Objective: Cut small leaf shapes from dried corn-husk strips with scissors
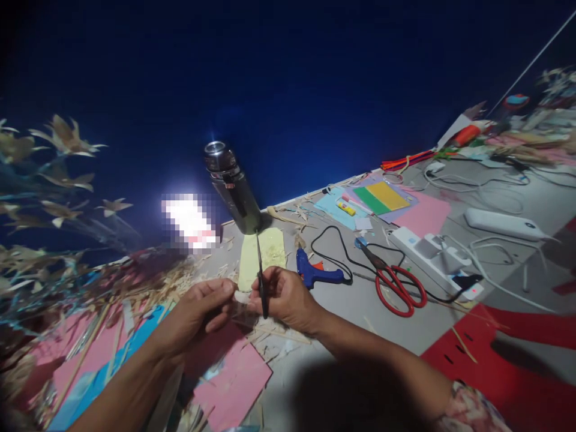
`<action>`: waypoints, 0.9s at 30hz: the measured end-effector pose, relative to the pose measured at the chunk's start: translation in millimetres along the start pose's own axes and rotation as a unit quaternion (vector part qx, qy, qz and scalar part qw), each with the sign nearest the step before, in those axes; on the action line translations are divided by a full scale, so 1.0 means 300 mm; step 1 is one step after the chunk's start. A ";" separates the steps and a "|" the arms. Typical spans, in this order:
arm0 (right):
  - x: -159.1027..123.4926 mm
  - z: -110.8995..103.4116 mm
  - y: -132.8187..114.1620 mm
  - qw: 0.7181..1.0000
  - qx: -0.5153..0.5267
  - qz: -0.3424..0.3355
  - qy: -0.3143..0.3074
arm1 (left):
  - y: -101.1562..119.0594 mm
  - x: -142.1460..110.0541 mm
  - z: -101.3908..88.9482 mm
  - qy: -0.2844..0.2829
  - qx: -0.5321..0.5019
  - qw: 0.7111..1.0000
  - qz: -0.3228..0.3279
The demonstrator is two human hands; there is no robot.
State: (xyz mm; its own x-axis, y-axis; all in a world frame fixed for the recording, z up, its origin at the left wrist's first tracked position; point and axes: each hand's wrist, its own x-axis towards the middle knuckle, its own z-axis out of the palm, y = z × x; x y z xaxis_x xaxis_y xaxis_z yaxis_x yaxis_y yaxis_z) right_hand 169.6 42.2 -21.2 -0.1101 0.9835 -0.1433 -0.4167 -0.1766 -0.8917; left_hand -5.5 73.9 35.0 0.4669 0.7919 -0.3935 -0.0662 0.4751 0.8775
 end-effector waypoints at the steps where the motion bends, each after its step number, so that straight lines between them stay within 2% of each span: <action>1: 0.003 0.000 0.000 1.000 0.002 -0.008 0.014 | -0.011 -0.005 0.012 -0.002 -0.037 0.999 0.003; 5: 0.013 0.000 0.000 0.998 0.010 -0.034 0.060 | -0.071 -0.008 0.057 0.002 -0.150 0.989 0.002; 9: 0.009 0.002 0.003 0.997 -0.009 -0.043 0.064 | -0.115 0.006 0.082 0.015 -0.191 0.981 -0.006; 13: 0.002 0.004 -0.001 0.996 -0.042 -0.046 0.058 | -0.110 0.009 0.083 0.037 -0.202 0.979 -0.003; 15: 0.003 -0.002 -0.006 0.998 -0.042 -0.030 0.040 | -0.098 0.006 0.072 0.025 -0.193 0.981 0.007; 18: 0.009 -0.018 -0.013 1.000 0.003 -0.006 -0.001 | -0.087 0.005 0.048 -0.030 -0.158 0.987 0.021; 22: 0.007 -0.032 -0.023 0.997 0.042 0.013 -0.068 | -0.089 0.008 0.032 -0.081 -0.106 0.991 0.010; 24: 0.000 -0.026 -0.029 0.996 0.031 0.024 -0.079 | -0.090 0.010 0.036 -0.087 -0.108 0.990 0.007; 27: -0.009 -0.011 -0.034 0.997 0.027 0.033 -0.062 | -0.086 0.011 0.042 -0.085 -0.121 0.989 0.004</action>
State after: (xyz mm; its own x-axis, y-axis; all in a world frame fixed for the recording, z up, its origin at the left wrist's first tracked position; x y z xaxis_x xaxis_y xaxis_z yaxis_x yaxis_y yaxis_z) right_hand 177.2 41.4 -13.3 -0.2478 0.9581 -0.1437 -0.4523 -0.2455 -0.8574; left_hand 8.9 59.5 14.6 0.6061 0.7294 -0.3171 -0.2698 0.5636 0.7807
